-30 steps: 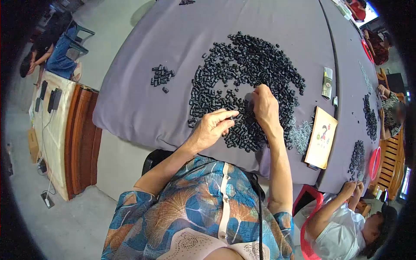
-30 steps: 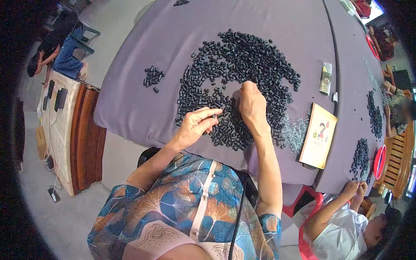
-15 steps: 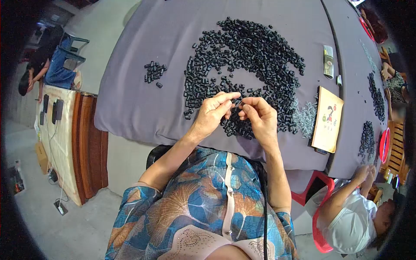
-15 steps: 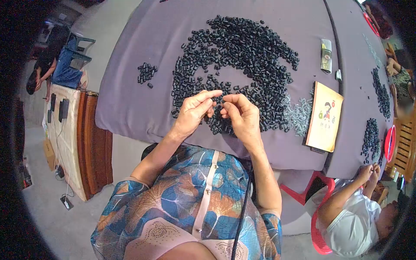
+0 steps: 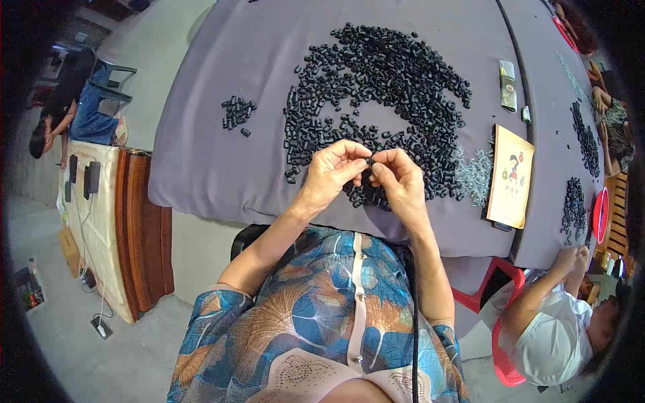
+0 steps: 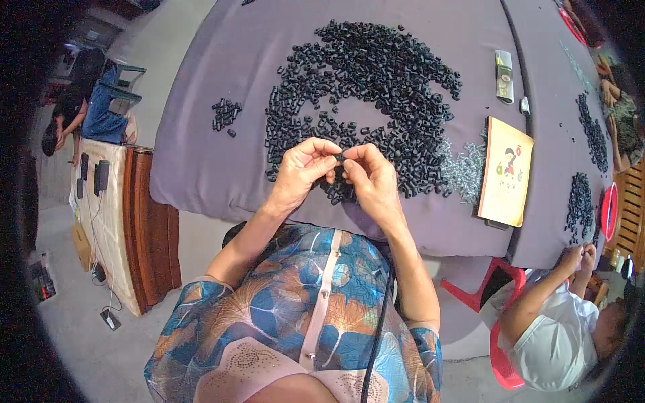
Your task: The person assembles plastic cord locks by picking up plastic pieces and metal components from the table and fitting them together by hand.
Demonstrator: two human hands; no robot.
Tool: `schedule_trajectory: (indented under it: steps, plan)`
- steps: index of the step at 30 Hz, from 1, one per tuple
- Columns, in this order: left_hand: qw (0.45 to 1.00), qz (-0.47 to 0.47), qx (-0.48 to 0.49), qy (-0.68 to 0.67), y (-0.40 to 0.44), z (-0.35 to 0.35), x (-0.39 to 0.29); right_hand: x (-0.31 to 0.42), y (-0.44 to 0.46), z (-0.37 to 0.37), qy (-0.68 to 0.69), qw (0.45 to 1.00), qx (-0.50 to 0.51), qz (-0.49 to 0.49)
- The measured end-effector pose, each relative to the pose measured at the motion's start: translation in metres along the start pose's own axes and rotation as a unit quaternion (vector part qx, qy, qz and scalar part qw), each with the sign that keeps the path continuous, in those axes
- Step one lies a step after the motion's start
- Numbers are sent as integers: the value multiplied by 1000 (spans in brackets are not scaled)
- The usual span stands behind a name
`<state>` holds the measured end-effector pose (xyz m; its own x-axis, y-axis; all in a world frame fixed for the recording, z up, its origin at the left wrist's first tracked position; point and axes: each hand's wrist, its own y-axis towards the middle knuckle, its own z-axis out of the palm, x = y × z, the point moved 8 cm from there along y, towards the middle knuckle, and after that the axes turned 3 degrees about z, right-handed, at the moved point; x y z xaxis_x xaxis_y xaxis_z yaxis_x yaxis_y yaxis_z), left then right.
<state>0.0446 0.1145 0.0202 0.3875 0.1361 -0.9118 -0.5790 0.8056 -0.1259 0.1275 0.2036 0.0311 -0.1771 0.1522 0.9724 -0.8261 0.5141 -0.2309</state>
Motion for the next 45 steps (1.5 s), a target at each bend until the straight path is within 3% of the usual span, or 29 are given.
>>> schedule_trajectory:
  steps: [45]
  plan:
    - [1000, 2, -3, 0, 2, 2, -1, -7, -4, -2, 102, 994, -29, 16]
